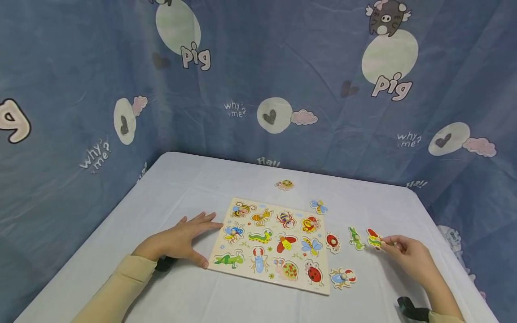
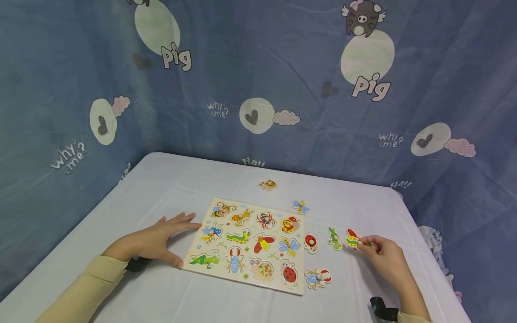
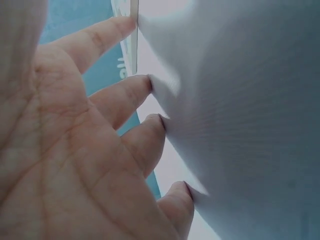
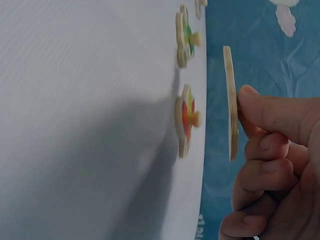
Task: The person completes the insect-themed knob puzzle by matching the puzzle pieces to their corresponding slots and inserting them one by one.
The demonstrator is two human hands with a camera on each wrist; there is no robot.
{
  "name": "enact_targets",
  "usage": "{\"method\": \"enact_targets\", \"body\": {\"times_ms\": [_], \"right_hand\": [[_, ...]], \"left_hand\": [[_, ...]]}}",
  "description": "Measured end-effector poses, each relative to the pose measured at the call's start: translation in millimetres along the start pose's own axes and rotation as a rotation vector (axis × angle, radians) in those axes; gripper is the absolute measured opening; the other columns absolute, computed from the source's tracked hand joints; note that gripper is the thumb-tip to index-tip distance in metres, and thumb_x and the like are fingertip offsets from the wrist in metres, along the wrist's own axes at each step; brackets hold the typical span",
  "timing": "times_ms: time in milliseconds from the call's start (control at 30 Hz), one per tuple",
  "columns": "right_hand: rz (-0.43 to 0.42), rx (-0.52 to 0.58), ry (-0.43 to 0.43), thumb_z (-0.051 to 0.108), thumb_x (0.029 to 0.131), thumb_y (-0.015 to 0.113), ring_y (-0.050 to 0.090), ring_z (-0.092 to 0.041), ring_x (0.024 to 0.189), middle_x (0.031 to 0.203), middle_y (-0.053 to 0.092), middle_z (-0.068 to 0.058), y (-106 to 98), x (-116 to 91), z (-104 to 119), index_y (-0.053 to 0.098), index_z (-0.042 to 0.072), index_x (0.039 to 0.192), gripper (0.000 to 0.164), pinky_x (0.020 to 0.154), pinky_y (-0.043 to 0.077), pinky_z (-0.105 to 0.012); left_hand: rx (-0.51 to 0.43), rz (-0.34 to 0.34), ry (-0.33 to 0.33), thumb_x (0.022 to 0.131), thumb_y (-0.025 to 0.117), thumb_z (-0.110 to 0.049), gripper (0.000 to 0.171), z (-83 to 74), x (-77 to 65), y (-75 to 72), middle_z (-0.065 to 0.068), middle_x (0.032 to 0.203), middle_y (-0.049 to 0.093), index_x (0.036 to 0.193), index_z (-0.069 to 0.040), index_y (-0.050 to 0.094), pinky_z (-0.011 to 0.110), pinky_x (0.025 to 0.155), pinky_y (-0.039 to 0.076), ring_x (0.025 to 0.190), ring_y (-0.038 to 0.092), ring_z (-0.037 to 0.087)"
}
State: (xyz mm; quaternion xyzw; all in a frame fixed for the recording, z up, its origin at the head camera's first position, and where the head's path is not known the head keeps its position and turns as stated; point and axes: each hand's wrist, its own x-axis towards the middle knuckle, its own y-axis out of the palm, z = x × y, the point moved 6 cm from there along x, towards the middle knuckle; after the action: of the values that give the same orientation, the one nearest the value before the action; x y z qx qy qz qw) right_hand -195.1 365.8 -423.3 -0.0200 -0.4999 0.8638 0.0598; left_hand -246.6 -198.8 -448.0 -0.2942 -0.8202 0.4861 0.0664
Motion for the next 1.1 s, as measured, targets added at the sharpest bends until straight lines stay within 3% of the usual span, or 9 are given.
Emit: {"method": "enact_targets", "body": {"times_ms": [233, 567, 1100], "right_hand": [[-0.035, 0.012, -0.078, 0.033, 0.095, 0.069, 0.036, -0.005, 0.055, 0.063, 0.042, 0.004, 3.2, 6.3, 28.3, 0.071, 0.002, 0.108, 0.034, 0.049, 0.030, -0.024], [-0.004, 0.050, -0.094, 0.028, 0.095, 0.070, 0.035, -0.008, 0.056, 0.063, 0.039, 0.003, 14.9, 14.7, 64.5, 0.072, 0.004, 0.109, 0.028, 0.048, 0.029, -0.024], [0.051, 0.124, -0.173, 0.029, 0.093, 0.073, 0.036, -0.011, 0.053, 0.061, 0.038, 0.003, 39.1, 28.7, 107.2, 0.073, 0.010, 0.105, 0.022, 0.047, 0.030, -0.024]], "left_hand": [[0.018, 0.013, 0.009, 0.061, 0.086, -0.064, 0.108, -0.8, 0.3, -0.5, 0.010, 0.169, 0.019, 0.153, -0.029, 0.042, 0.076, 0.116, 0.003, 0.156, 0.008, 0.041], [0.032, 0.030, 0.014, 0.054, 0.089, -0.066, 0.125, -0.3, 7.1, -2.5, 0.013, 0.169, 0.014, 0.158, -0.027, 0.033, 0.075, 0.117, 0.005, 0.156, 0.005, 0.042], [0.028, 0.030, 0.009, 0.055, 0.089, -0.065, 0.122, -1.2, 6.1, -2.1, 0.011, 0.170, 0.013, 0.157, -0.027, 0.035, 0.076, 0.117, 0.004, 0.156, 0.004, 0.042]]}}
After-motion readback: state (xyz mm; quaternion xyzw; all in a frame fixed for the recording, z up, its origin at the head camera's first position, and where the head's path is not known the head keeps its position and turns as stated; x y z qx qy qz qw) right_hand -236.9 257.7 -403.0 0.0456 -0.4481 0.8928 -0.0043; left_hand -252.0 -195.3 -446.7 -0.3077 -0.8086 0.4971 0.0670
